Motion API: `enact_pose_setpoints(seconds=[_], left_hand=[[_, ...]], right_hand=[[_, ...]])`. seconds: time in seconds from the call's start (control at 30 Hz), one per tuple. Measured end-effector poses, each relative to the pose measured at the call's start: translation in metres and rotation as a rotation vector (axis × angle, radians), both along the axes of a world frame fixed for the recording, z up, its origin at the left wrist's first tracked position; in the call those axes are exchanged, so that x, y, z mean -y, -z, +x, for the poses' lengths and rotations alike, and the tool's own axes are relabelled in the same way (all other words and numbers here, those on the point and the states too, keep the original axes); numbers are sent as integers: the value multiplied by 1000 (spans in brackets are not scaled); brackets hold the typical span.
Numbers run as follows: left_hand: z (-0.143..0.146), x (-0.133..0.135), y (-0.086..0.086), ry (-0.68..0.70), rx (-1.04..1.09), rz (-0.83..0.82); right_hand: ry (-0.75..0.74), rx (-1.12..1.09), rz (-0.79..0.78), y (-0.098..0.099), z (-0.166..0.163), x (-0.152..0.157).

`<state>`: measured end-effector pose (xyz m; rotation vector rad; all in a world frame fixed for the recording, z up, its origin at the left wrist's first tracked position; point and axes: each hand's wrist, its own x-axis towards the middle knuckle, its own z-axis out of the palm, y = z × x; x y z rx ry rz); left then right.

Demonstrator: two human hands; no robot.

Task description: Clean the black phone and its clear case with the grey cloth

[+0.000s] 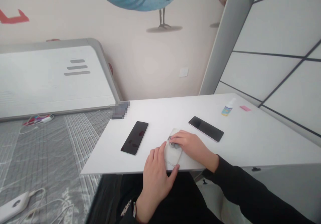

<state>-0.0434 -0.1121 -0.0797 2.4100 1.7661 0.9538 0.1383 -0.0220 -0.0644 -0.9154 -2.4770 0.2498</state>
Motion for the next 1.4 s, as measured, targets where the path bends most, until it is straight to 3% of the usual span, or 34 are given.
enact_pose_setpoints(seconds=[0.07,0.27,0.4,0.47,0.63,0.73,1.0,1.4], left_hand=[[0,0,0,0,2,-7],[0,0,-1,16,30,-30],[0,0,-1,4,5,-20],[0,1,-1,0,4,-16],[-1,1,3,18,37,-45],[0,1,3,15,27,-48],[3,1,-1,-17,-6,7],[5,2,0,-35,-36,34]], right_hand=[[65,-1,19,-1,-1,-1],[-61,37,12,1,-7,15],[134,17,35,1,4,-4],[164,12,33,-1,4,-3],[-54,-30,-73,-9,-11,40],[-128,-63,-163,-17,-10,51],[2,172,-95,-33,4,32],[255,263,83,-19,21,7]])
